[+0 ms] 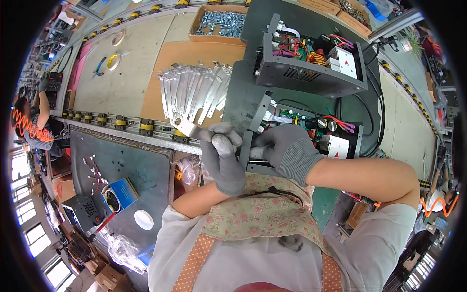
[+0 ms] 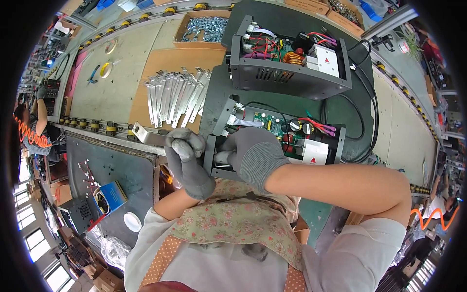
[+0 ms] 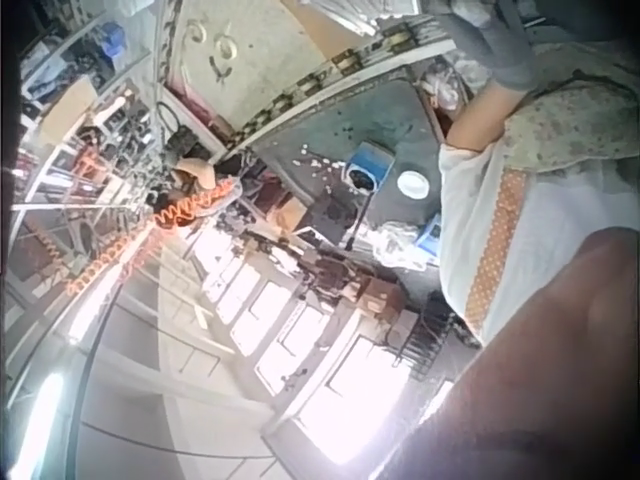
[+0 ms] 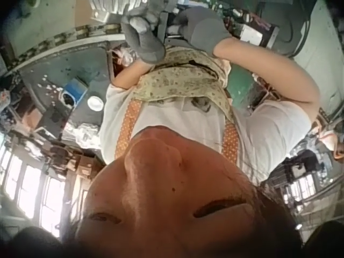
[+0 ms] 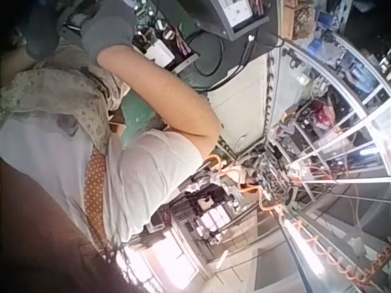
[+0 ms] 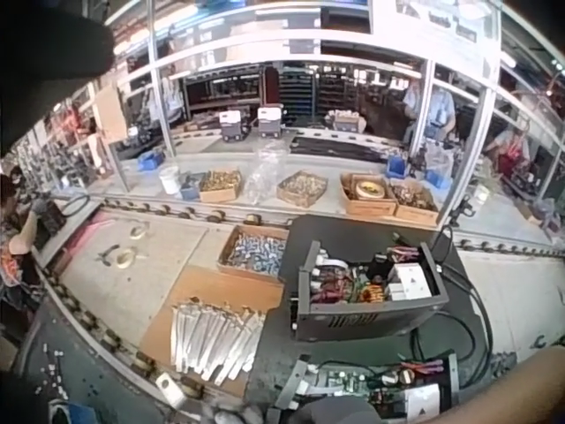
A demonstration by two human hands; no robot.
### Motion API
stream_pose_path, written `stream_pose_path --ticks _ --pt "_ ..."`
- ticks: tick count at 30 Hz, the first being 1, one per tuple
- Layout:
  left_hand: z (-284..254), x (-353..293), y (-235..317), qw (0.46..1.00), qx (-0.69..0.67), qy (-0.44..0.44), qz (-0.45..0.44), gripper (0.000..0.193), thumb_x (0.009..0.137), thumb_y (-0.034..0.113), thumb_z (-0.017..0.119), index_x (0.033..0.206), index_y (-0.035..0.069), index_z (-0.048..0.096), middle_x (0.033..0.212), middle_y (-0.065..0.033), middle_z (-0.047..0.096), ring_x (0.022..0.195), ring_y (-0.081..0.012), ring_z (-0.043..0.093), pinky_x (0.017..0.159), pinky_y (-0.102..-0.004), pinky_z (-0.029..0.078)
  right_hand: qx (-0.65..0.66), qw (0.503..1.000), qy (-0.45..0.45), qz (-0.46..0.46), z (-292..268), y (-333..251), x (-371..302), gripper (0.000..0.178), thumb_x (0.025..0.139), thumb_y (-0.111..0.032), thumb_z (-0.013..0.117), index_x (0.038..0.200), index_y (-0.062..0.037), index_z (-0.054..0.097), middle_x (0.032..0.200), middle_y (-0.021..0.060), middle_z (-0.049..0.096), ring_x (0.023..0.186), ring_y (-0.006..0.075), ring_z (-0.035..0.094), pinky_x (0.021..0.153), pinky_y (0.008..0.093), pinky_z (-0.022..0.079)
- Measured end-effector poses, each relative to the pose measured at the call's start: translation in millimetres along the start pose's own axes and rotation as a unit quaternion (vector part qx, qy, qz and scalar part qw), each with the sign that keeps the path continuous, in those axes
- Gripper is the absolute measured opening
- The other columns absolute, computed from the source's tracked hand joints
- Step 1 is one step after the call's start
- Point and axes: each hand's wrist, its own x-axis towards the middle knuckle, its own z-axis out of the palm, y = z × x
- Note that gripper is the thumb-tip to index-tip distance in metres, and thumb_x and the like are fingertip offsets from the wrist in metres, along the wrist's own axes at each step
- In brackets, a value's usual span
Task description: The recorder is assembling the internal components of a large power inverter or similar electronic unit on a production line.
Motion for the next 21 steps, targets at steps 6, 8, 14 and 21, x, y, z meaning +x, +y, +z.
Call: stream_pose_path --ticks 6,8,14,21 --pt "-6.5 3.2 0.1 0.999 0.004 -0.036 0.003 0.025 0.104 0.028 0.045 0.108 0.004 0.048 0.07 -0.0006 0.041 0.064 -0.0092 0.036 0.061 -0.0258 0.034 0.011 0.998 -0.019 0.054 -1.2 -4.4 0.9 0.031 0.083 -0.037 0.07 0.092 -0.0078 0.075 0.084 0.0125 0.071 0.081 0.0295 0.068 0.074 0.0396 0.052" --pt "-5.2 1.8 0.6 1.0 0.001 -0.02 -0.002 0.024 0.104 0.028 0.045 0.108 0.004 0.048 0.072 -0.001 0.042 0.065 -0.0095 0.036 0.061 -0.026 0.034 0.037 0.998 -0.014 0.049 -0.4 -2.3 1.5 0.029 0.081 -0.036 0.072 0.092 -0.0095 0.075 0.087 0.0119 0.071 0.082 0.0288 0.068 0.076 0.0386 0.053" --pt "-5.1 5.4 1.5 0.999 -0.011 -0.044 -0.003 0.025 0.104 0.027 0.044 0.108 0.004 0.049 0.07 -0.0016 0.041 0.064 -0.0107 0.037 0.061 -0.027 0.035 0.068 0.997 -0.006 0.035 3.1 7.2 7.2 0.023 0.078 -0.029 0.074 0.095 -0.0128 0.076 0.09 0.0119 0.072 0.085 0.0286 0.069 0.08 0.0369 0.053" --pt "-6.2 7.5 -5.3 0.998 0.01 -0.046 0.046 0.028 0.105 0.025 0.041 0.114 0.0 0.05 0.068 -0.001 0.038 0.062 -0.0103 0.035 0.059 -0.028 0.035 0.036 0.996 -0.056 0.056 -3.2 -1.5 4.7 0.024 0.082 -0.019 0.062 0.103 -0.0142 0.074 0.092 0.014 0.071 0.089 0.0301 0.067 0.082 0.0404 0.052"
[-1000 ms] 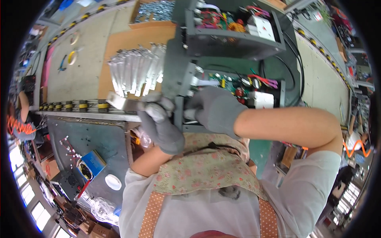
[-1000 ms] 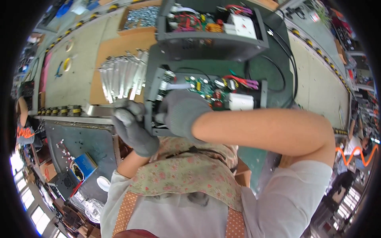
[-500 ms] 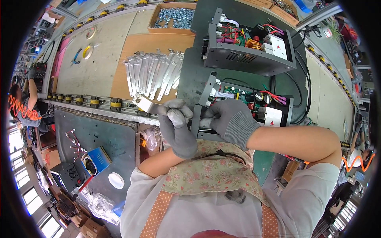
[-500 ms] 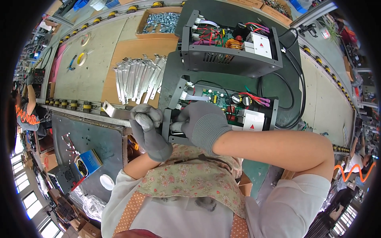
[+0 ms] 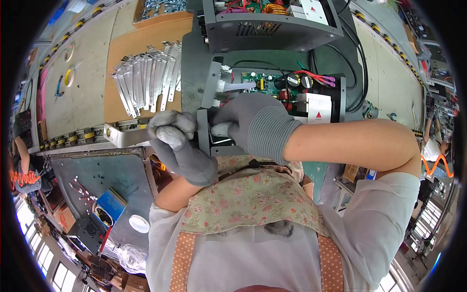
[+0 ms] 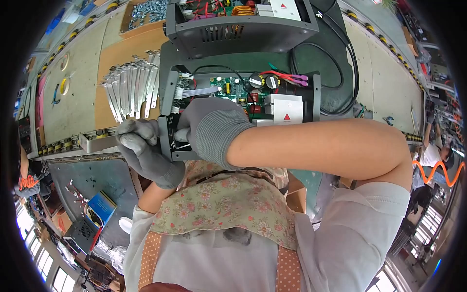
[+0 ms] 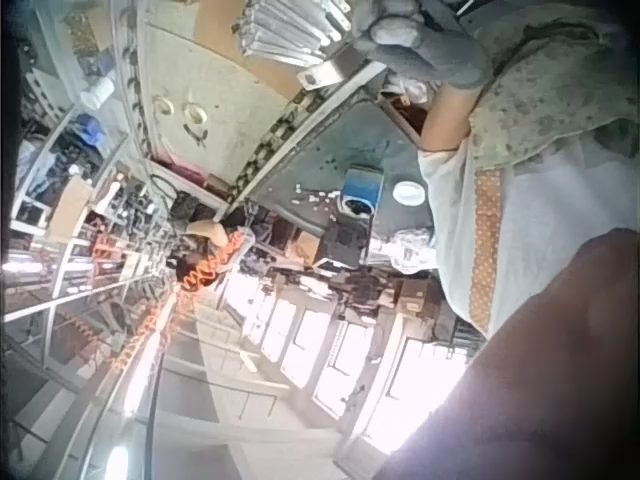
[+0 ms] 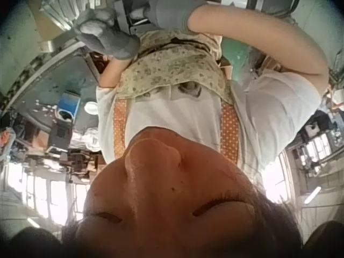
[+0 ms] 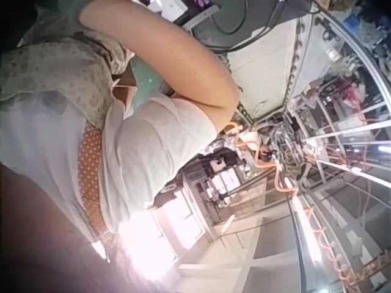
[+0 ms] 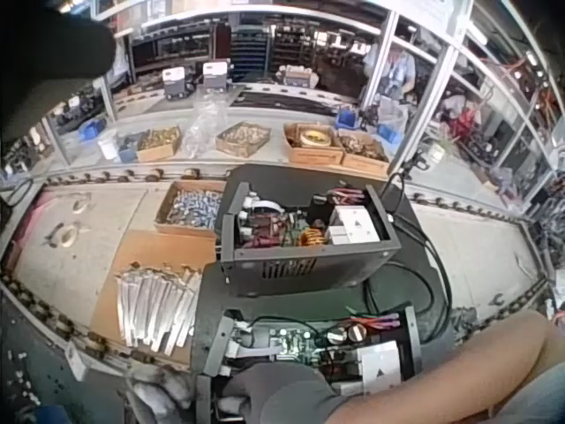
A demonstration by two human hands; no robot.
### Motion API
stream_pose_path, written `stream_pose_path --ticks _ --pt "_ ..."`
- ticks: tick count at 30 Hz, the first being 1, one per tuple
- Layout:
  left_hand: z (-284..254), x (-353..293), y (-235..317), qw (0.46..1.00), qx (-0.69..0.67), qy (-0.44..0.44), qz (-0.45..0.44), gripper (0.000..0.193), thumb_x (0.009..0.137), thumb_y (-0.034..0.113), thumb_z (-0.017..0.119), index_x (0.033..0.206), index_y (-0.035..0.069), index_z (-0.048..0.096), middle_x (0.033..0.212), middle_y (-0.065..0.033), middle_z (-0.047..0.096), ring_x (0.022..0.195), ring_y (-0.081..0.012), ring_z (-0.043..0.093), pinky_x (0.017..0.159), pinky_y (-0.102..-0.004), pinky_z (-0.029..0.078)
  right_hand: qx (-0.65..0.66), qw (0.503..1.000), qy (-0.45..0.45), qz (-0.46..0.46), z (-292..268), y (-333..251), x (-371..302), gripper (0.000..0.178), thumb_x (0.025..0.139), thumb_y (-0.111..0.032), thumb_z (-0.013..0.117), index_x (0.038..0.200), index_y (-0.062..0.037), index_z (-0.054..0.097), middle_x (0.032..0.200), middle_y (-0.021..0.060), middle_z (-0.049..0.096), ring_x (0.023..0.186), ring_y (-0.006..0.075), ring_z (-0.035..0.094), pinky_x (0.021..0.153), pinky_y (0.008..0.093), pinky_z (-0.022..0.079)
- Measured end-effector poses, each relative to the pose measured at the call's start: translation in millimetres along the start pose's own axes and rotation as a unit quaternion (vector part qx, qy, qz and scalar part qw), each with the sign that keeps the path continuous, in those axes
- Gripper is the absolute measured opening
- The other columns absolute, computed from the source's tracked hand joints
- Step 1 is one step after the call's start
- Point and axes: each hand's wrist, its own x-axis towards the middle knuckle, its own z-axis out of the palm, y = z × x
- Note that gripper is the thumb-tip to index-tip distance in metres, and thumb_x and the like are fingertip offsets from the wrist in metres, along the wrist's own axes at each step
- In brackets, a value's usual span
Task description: The recorder is assembling the internal components of a large power inverter or similar electronic unit on a production line.
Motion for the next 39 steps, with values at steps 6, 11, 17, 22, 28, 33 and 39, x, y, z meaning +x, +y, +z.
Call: stream_pose_path --ticks 6,11,17,22,28,33,39 --pt "0.4 -1.1 -0.6 1.0 -0.016 -0.009 -0.009 0.027 0.105 0.026 0.041 0.115 0.002 0.051 0.069 -0.0005 0.036 0.063 -0.0096 0.034 0.058 -0.0274 0.033 -0.077 0.997 -0.016 0.009 7.4 1.9 1.3 0.024 0.085 -0.019 0.061 0.106 -0.0169 0.073 0.092 0.015 0.07 0.089 0.0308 0.067 0.082 0.042 0.052" --pt "1.1 -1.4 2.2 0.999 -0.021 -0.016 -0.019 0.027 0.105 0.027 0.042 0.114 0.003 0.051 0.07 -0.0006 0.037 0.063 -0.0097 0.034 0.059 -0.0269 0.033 -0.058 0.998 0.033 -0.011 10.1 4.1 -1.2 0.022 0.085 -0.02 0.059 0.103 -0.0147 0.071 0.091 0.0155 0.069 0.089 0.0323 0.067 0.081 0.0432 0.052" --pt "4.4 -2.2 5.1 0.999 -0.012 0.006 -0.029 0.027 0.105 0.028 0.043 0.112 0.004 0.051 0.071 -0.0006 0.038 0.064 -0.0098 0.035 0.06 -0.0259 0.034 -0.04 0.999 -0.007 0.004 4.8 -2.0 0.2 0.024 0.089 -0.025 0.058 0.104 -0.0093 0.069 0.089 0.0178 0.068 0.088 0.0343 0.066 0.08 0.0447 0.052" --pt "3.2 -0.9 4.4 0.999 -0.006 0.017 -0.026 0.032 0.103 0.031 0.048 0.11 -0.001 0.049 0.068 -0.0033 0.043 0.063 -0.0098 0.04 0.061 -0.026 0.037 -0.07 0.997 0.025 0.004 13.3 -0.9 -2.0 0.026 0.091 -0.03 0.06 0.102 -0.0091 0.069 0.086 0.018 0.068 0.085 0.0352 0.066 0.078 0.0453 0.051" --pt "-2.5 -3.2 -2.5 1.0 0.005 -0.001 0.005 0.026 0.103 0.023 0.044 0.113 0.0 0.051 0.071 -0.002 0.04 0.063 -0.01 0.036 0.059 -0.0264 0.035 -0.012 0.999 0.03 -0.034 7.5 3.9 -4.0 0.027 0.089 -0.031 0.062 0.099 -0.0066 0.07 0.085 0.0167 0.068 0.083 0.033 0.067 0.077 0.0427 0.051" --pt "-0.2 -2.5 0.8 1.0 -0.002 0.019 -0.015 0.035 0.103 0.033 0.047 0.108 -0.001 0.051 0.069 -0.0027 0.045 0.064 -0.0099 0.04 0.062 -0.0261 0.037 0.027 0.999 -0.005 -0.037 2.1 4.1 -0.1 0.024 0.085 -0.026 0.065 0.098 -0.0065 0.072 0.087 0.014 0.07 0.082 0.0304 0.067 0.078 0.0386 0.053" --pt "-2.8 -2.4 -3.0 1.0 0.002 0.005 0.003 0.03 0.105 0.029 0.043 0.113 0.002 0.052 0.071 -0.0019 0.041 0.063 -0.01 0.036 0.059 -0.0268 0.034 -0.014 0.999 0.029 -0.019 5.1 -0.3 -0.2 0.019 0.079 -0.017 0.066 0.095 -0.0073 0.073 0.087 0.0129 0.071 0.084 0.0288 0.068 0.079 0.0377 0.053"
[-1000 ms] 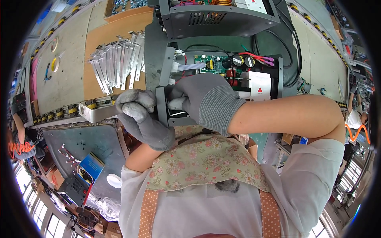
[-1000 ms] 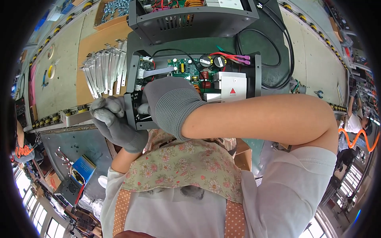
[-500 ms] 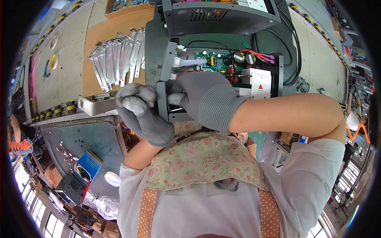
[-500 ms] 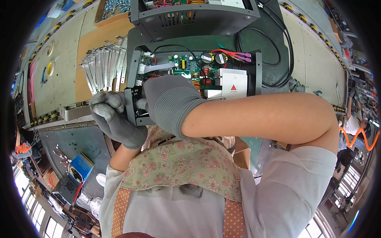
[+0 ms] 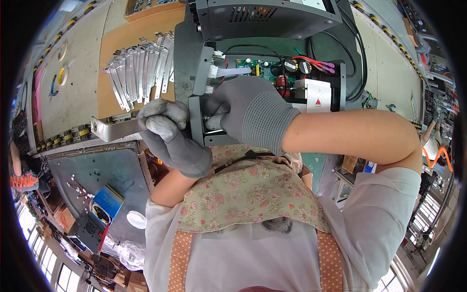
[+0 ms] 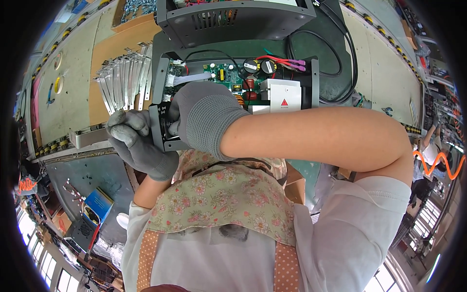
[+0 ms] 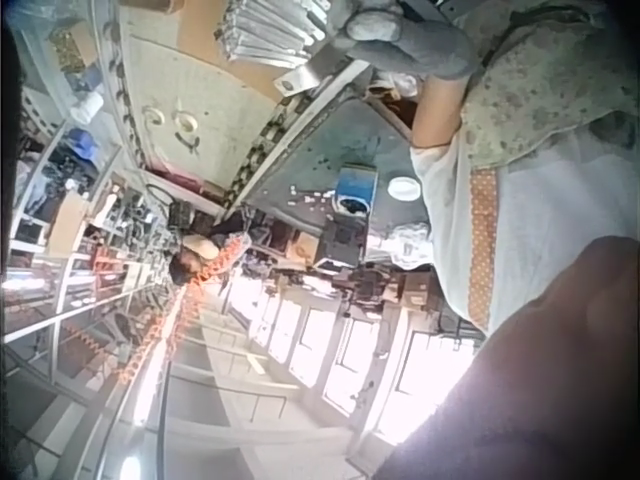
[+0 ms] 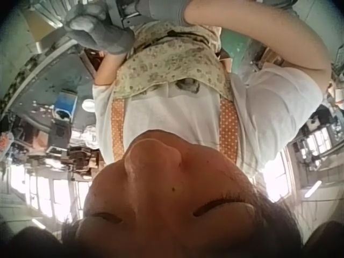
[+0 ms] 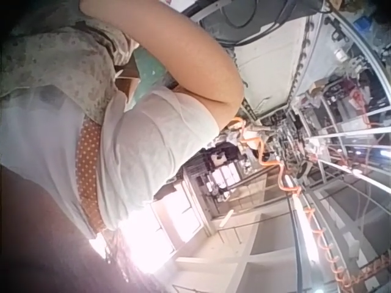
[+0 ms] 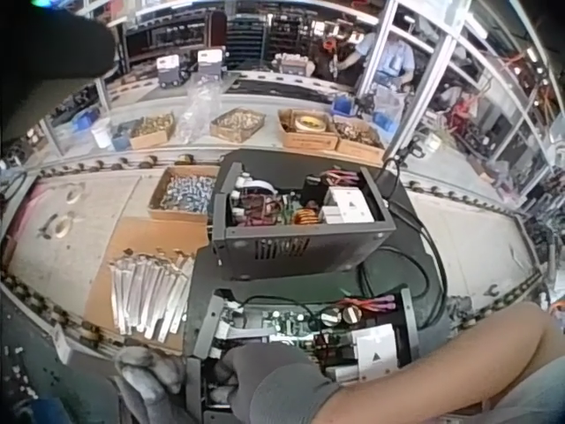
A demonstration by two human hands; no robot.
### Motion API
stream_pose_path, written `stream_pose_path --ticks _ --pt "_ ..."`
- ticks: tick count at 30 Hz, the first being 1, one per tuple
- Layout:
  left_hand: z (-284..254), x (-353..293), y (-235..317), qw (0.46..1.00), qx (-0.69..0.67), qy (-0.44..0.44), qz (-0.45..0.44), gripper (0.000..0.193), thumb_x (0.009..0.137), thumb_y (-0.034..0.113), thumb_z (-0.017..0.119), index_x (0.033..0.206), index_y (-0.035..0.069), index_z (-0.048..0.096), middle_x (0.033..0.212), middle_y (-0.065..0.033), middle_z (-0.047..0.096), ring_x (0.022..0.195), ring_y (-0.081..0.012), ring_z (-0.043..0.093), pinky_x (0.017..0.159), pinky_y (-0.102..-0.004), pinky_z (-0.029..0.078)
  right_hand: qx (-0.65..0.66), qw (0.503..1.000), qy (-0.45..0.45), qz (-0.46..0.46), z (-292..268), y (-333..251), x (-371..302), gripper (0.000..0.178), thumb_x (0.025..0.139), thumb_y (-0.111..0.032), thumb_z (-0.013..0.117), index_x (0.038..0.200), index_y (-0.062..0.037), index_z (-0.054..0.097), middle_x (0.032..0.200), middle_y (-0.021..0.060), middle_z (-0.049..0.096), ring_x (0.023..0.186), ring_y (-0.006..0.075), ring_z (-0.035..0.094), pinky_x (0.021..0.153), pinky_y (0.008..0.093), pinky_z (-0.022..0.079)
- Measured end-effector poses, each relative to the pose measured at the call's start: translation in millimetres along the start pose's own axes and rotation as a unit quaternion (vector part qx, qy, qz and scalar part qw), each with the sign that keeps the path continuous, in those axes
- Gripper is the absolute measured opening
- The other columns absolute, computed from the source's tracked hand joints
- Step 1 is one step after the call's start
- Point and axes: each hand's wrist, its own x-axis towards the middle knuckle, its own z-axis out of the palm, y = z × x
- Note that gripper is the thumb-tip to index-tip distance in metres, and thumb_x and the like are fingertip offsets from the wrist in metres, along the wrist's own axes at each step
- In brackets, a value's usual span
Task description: The recorder is assembling the internal components of a large power inverter or similar electronic unit on a production line.
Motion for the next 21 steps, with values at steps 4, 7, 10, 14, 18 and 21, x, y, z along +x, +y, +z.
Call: stream_pose_path --ticks 4,7,10,14,18,21 --pt "1.5 -0.1 0.5 1.0 -0.005 -0.005 -0.003 0.03 0.104 0.03 0.044 0.112 0.002 0.053 0.072 -0.0019 0.041 0.064 -0.0098 0.036 0.059 -0.0267 0.034 -0.015 1.0 0.02 0.004 4.4 5.4 0.8 0.018 0.081 -0.015 0.063 0.094 -0.0075 0.073 0.086 0.0139 0.07 0.085 0.0297 0.068 0.079 0.0395 0.053" --pt "0.2 -0.1 1.1 1.0 -0.017 -0.015 -0.004 0.03 0.104 0.031 0.044 0.112 0.002 0.053 0.073 -0.0022 0.042 0.065 -0.0098 0.037 0.06 -0.0266 0.035 -0.001 1.0 0.026 -0.011 9.4 7.3 -0.2 0.019 0.084 -0.017 0.061 0.096 -0.0074 0.072 0.085 0.0157 0.069 0.085 0.0318 0.067 0.079 0.0417 0.053" --pt "1.3 -0.2 3.6 1.0 -0.011 -0.016 -0.01 0.031 0.104 0.032 0.045 0.111 0.002 0.053 0.074 -0.0023 0.043 0.066 -0.0099 0.038 0.061 -0.0267 0.036 -0.02 1.0 0.01 -0.002 9.5 2.7 1.1 0.021 0.088 -0.022 0.059 0.097 -0.0074 0.071 0.084 0.018 0.068 0.086 0.0345 0.067 0.078 0.0443 0.052" --pt "-0.2 -0.7 4.1 1.0 -0.009 -0.011 -0.018 0.033 0.103 0.033 0.047 0.113 0.002 0.053 0.075 -0.0021 0.044 0.068 -0.0104 0.039 0.063 -0.0272 0.037 -0.088 0.996 0.008 -0.005 12.8 1.8 -0.3 0.026 0.092 -0.028 0.056 0.098 -0.0068 0.069 0.082 0.0203 0.067 0.085 0.0367 0.066 0.077 0.0471 0.052" --pt "-2.3 -0.5 3.4 1.0 -0.001 -0.014 -0.016 0.035 0.103 0.034 0.048 0.115 0.002 0.053 0.075 -0.0021 0.044 0.068 -0.0106 0.039 0.063 -0.0271 0.038 -0.076 0.997 0.01 0.017 8.9 -0.1 -1.7 0.026 0.091 -0.029 0.058 0.097 -0.0063 0.069 0.081 0.0207 0.066 0.085 0.0368 0.066 0.077 0.0469 0.052" --pt "-3.8 0.5 1.8 1.0 0.005 -0.009 -0.017 0.036 0.103 0.034 0.048 0.115 0.001 0.054 0.074 -0.002 0.043 0.067 -0.0102 0.039 0.062 -0.0266 0.038 -0.037 0.997 0.058 -0.033 10.4 7.8 -1.5 0.025 0.09 -0.027 0.059 0.095 -0.0061 0.07 0.081 0.0202 0.066 0.085 0.0359 0.066 0.077 0.0461 0.051"
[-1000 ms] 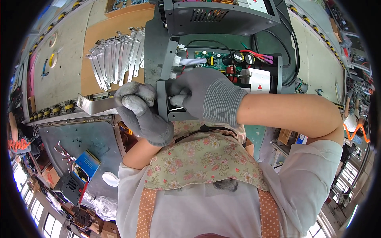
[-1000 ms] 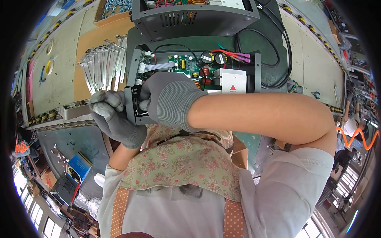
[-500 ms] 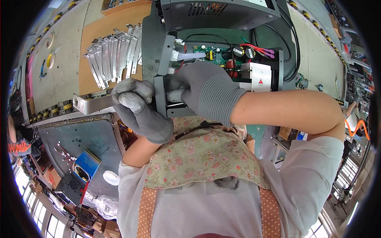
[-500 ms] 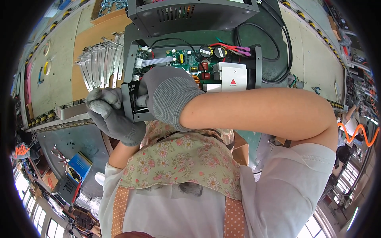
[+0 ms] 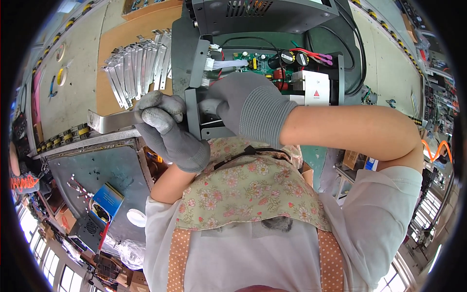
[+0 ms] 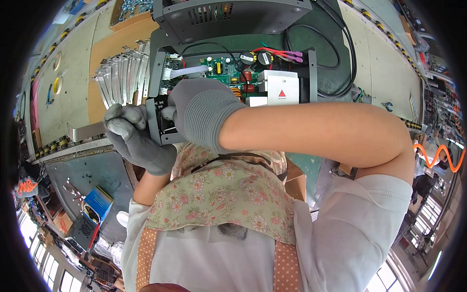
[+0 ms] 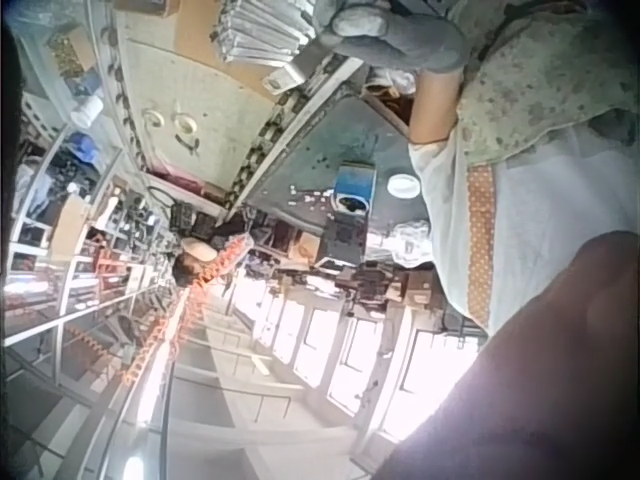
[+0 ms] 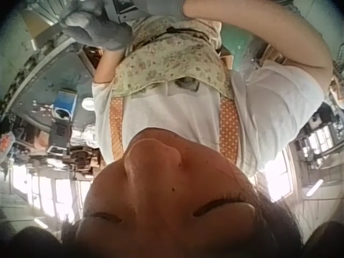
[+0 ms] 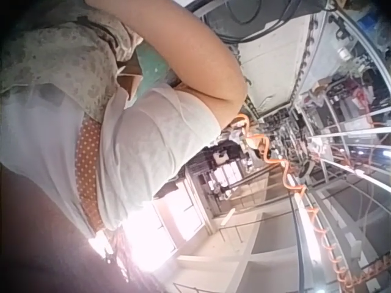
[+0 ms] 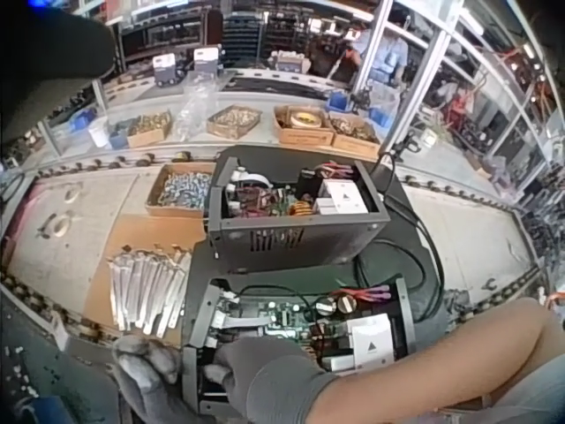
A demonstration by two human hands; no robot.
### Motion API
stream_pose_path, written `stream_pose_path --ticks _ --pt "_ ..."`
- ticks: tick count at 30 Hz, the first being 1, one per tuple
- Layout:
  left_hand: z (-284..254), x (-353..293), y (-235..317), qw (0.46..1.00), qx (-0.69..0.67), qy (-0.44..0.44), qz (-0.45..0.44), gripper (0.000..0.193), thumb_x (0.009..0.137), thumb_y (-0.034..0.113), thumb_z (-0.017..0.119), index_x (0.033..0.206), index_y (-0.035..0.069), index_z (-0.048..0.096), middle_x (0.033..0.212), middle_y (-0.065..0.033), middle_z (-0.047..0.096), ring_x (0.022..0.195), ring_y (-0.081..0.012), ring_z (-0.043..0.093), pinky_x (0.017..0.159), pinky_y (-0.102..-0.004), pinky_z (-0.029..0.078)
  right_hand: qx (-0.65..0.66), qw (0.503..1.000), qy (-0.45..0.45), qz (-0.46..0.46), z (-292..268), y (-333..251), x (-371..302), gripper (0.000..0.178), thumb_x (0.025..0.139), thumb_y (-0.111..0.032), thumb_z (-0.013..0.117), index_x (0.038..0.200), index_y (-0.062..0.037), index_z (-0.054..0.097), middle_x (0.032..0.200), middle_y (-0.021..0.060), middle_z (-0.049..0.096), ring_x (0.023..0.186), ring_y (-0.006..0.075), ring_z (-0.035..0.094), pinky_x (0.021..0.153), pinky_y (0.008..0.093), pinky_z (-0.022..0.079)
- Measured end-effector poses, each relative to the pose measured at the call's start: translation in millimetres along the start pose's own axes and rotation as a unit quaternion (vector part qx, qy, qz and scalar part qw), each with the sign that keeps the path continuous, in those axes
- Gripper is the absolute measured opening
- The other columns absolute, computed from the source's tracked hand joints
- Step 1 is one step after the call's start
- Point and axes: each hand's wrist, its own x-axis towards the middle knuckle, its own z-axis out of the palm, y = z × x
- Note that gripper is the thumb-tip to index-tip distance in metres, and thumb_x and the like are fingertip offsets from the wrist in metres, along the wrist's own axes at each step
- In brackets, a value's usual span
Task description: The recorder is assembling the internal components of a large power inverter or similar electronic unit on a production line.
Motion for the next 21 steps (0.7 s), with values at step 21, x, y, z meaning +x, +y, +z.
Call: stream_pose_path --ticks 21 --pt "1.3 1.5 0.8 1.0 -0.001 -0.021 0.001 0.035 0.103 0.034 0.047 0.113 0.001 0.052 0.074 -0.0008 0.041 0.067 -0.0089 0.038 0.061 -0.025 0.038 -0.054 0.996 -0.071 0.009 -3.6 0.1 4.6 0.017 0.083 -0.012 0.06 0.094 -0.0039 0.071 0.087 0.0181 0.068 0.085 0.0338 0.067 0.082 0.0431 0.052"
